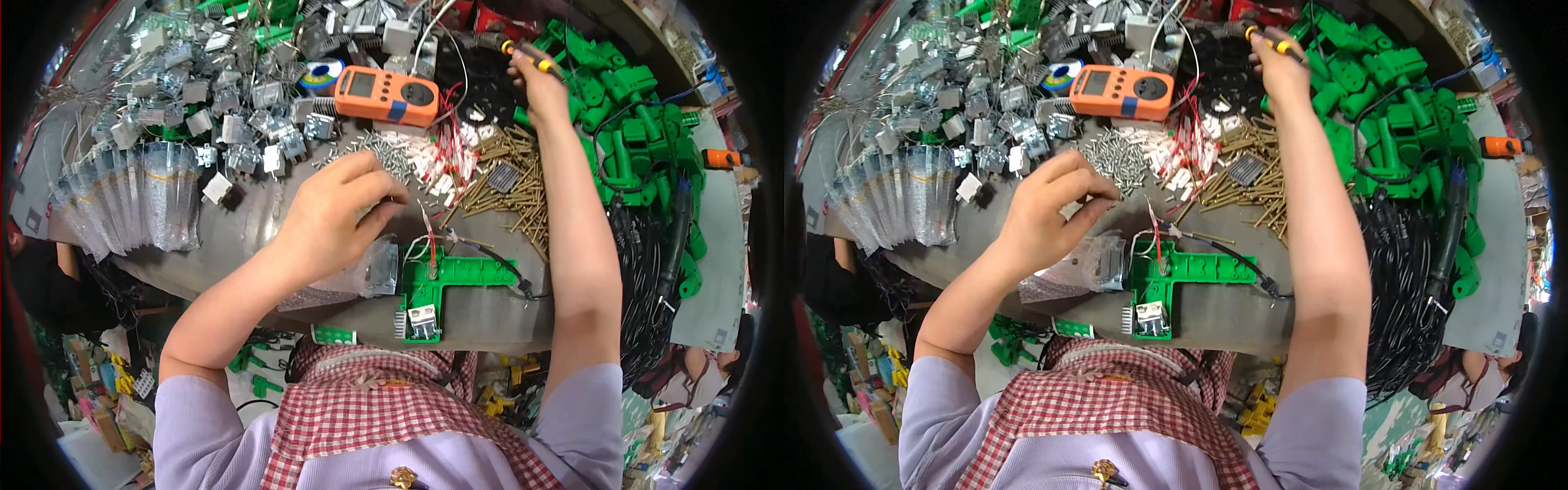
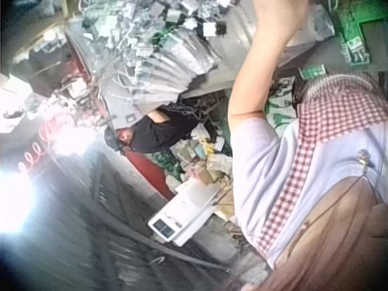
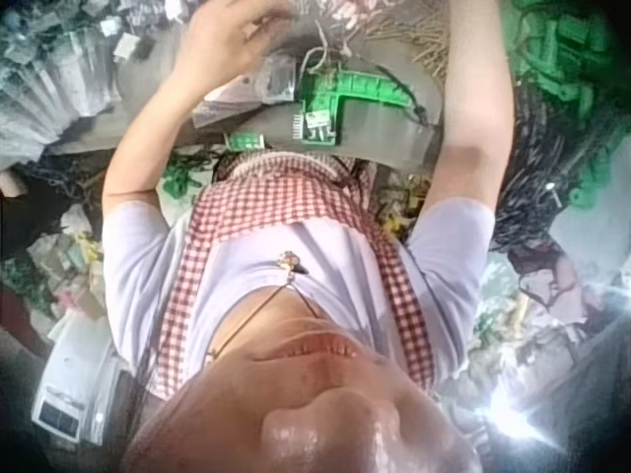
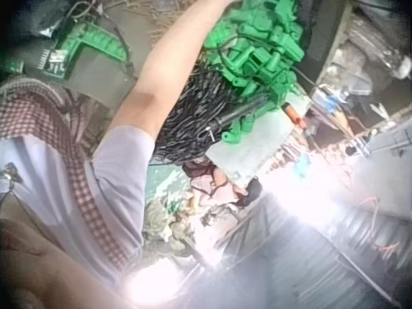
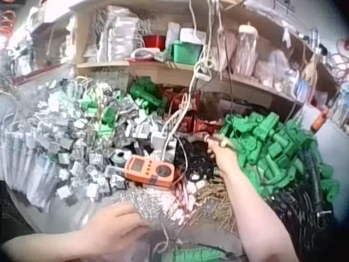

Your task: Soldering wires to a circuit board and assembling the plastic housing of an electronic device.

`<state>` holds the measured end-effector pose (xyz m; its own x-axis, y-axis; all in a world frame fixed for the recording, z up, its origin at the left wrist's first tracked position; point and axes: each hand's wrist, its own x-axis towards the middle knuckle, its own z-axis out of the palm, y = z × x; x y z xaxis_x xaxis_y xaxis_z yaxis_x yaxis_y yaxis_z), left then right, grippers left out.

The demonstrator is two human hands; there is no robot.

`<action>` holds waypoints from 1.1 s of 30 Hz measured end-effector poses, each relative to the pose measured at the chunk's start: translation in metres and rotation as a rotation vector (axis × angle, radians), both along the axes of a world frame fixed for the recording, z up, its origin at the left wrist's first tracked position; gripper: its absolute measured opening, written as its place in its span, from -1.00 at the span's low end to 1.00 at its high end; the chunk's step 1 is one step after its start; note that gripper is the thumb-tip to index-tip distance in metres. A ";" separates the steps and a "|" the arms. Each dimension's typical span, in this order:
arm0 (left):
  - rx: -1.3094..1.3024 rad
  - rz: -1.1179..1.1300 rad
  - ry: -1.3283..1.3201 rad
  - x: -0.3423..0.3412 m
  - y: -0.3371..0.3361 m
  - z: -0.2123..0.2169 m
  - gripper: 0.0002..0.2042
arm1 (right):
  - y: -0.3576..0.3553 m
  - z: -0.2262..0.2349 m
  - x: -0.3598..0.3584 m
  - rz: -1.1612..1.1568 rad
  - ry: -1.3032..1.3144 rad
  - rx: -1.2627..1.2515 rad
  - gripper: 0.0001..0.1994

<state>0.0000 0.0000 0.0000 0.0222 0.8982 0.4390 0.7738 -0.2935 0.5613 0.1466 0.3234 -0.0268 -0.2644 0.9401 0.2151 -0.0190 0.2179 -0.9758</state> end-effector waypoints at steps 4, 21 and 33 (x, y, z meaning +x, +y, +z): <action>0.015 0.032 -0.107 0.004 0.005 0.000 -0.82 | -0.047 0.048 0.034 -0.245 -0.304 0.466 -0.67; 0.130 0.049 -0.001 0.011 0.004 -0.002 -0.81 | -0.124 0.040 0.068 0.100 0.200 -0.203 -0.74; 0.177 0.069 0.025 0.012 0.005 -0.006 -0.81 | -0.133 0.039 0.059 0.073 0.173 -0.175 -0.75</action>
<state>0.0123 0.0046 -0.0061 -0.0244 0.8066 0.5907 0.8087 -0.3315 0.4860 0.2060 0.1908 0.0125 -0.3065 0.9468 0.0983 -0.1984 0.0374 -0.9794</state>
